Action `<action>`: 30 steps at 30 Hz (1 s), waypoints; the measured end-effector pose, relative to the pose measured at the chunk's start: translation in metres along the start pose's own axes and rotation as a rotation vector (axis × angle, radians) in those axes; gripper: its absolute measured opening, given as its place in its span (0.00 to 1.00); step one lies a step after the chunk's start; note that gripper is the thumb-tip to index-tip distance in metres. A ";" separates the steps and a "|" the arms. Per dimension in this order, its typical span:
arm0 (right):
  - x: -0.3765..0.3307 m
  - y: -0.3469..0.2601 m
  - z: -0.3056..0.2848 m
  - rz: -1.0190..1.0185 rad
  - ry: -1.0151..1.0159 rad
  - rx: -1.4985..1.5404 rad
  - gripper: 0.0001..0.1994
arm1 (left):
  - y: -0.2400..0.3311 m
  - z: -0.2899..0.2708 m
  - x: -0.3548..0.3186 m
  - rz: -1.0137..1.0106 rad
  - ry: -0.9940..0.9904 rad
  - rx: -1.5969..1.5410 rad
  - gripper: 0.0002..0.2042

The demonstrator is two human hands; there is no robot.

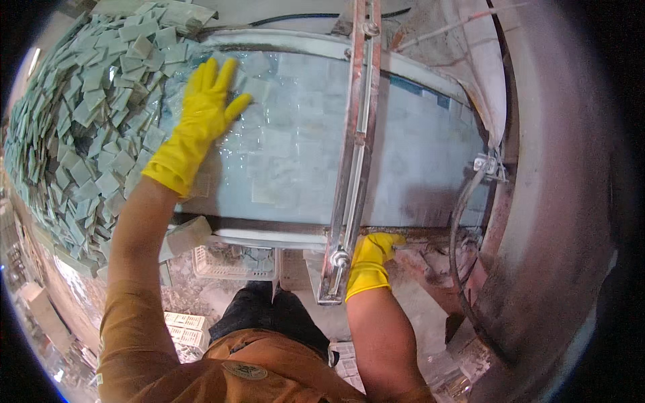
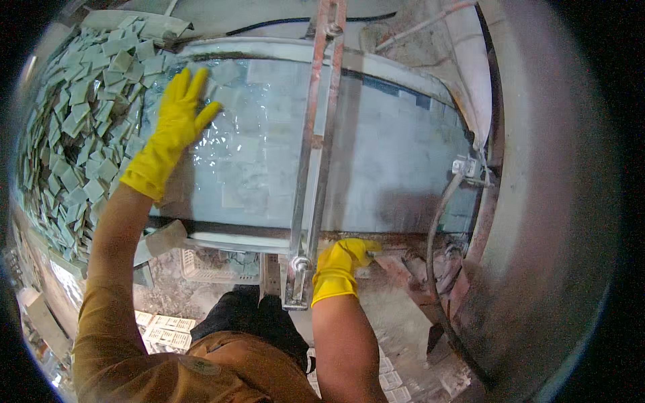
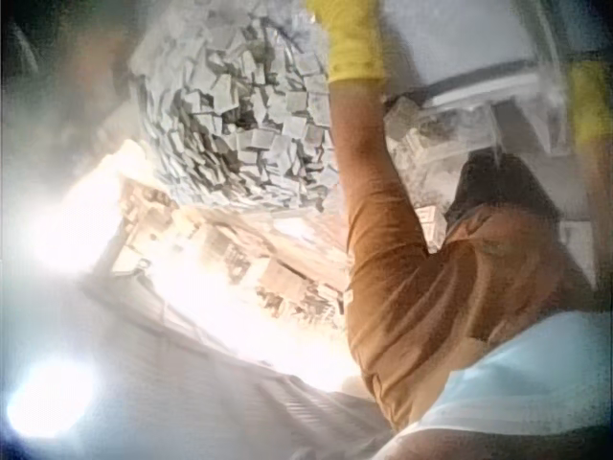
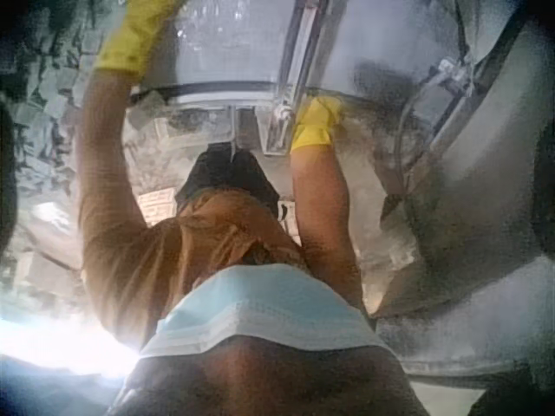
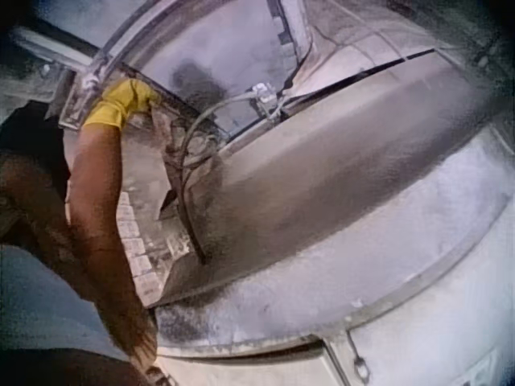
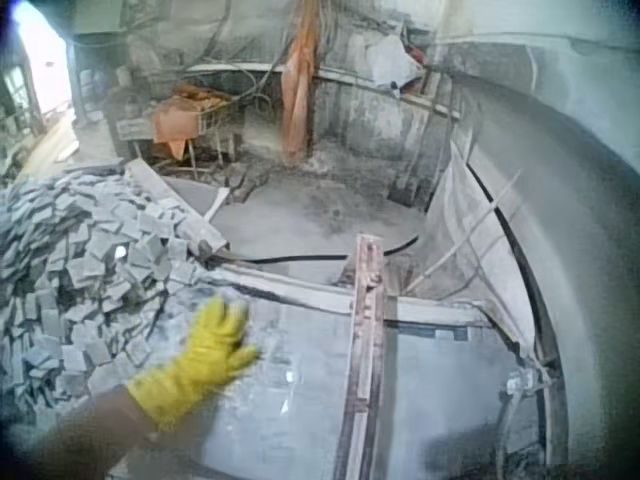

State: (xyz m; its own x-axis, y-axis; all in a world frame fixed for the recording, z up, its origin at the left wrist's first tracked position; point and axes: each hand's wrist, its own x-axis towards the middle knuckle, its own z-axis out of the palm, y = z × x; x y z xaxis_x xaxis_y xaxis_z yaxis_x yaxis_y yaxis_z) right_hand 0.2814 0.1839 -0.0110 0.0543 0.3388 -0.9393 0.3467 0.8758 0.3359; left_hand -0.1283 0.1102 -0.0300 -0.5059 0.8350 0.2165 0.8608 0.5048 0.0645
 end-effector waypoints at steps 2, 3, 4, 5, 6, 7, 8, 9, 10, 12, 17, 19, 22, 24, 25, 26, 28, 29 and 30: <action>0.047 0.010 0.046 0.234 -0.026 0.413 0.28 | 0.067 0.004 0.020 -0.035 0.036 -0.045 0.42; 0.068 0.014 0.065 0.373 -0.005 0.720 0.29 | 0.079 0.013 0.023 -0.034 0.064 -0.090 0.42; 0.084 0.011 0.076 0.505 0.060 1.066 0.31 | 0.072 0.009 0.016 0.005 0.047 -0.124 0.42; 0.105 0.003 0.083 0.641 0.141 1.453 0.32 | 0.062 0.005 0.010 0.044 0.029 -0.159 0.42; 0.115 0.003 0.097 0.819 0.229 1.844 0.33 | 0.067 0.005 0.014 0.109 0.032 -0.239 0.41; 0.123 0.000 0.098 0.933 0.278 2.078 0.35 | 0.057 0.001 0.017 0.143 0.050 -0.267 0.41; 0.121 -0.008 0.102 1.034 0.289 2.224 0.36 | 0.041 -0.006 0.005 0.178 0.039 -0.294 0.41; 0.129 -0.014 0.097 1.078 0.295 2.316 0.37 | 0.024 -0.013 -0.008 0.214 0.025 -0.322 0.41; 0.125 -0.015 0.088 1.132 0.304 2.419 0.37 | 0.010 -0.033 -0.026 0.098 0.037 -0.192 0.42; 0.142 -0.007 0.093 1.227 0.319 2.501 0.38 | -0.043 -0.022 -0.058 -0.107 0.109 -0.035 0.42; 0.223 0.018 0.143 1.273 0.426 2.343 0.43 | -0.029 0.001 -0.084 -0.221 -0.034 -0.036 0.46; 0.242 0.069 0.206 1.212 0.804 2.187 0.44 | 0.037 -0.005 -0.049 -0.267 -0.049 -0.076 0.47; 0.162 -0.042 0.101 1.058 0.432 1.419 0.34 | 0.019 -0.012 -0.059 -0.310 -0.154 -0.014 0.47; 0.132 -0.015 0.089 0.728 0.173 0.931 0.32 | 0.030 -0.008 -0.039 -0.236 -0.117 -0.077 0.46; 0.119 -0.004 0.084 0.565 0.126 0.694 0.31 | 0.039 -0.009 -0.035 -0.209 -0.124 -0.088 0.46; 0.071 -0.004 0.045 0.380 0.126 0.470 0.31 | 0.034 -0.012 -0.040 -0.203 -0.140 -0.063 0.46; 0.088 0.018 0.071 0.343 0.178 0.248 0.31 | 0.042 -0.019 -0.036 -0.143 -0.104 -0.168 0.44; 0.097 0.030 0.086 0.332 0.202 0.134 0.32 | 0.041 -0.020 -0.037 -0.152 -0.101 -0.201 0.44; 0.118 0.044 0.111 0.335 0.192 0.176 0.32 | 0.040 -0.022 -0.041 -0.151 -0.099 -0.241 0.45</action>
State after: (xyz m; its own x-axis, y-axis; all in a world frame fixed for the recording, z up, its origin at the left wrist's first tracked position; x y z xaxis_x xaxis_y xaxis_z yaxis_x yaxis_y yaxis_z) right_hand 0.4074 0.2245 -0.1148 0.0215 0.6674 -0.7444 0.4948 0.6398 0.5880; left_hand -0.0720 0.0909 -0.0150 -0.6217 0.7779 0.0913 0.7578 0.5680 0.3210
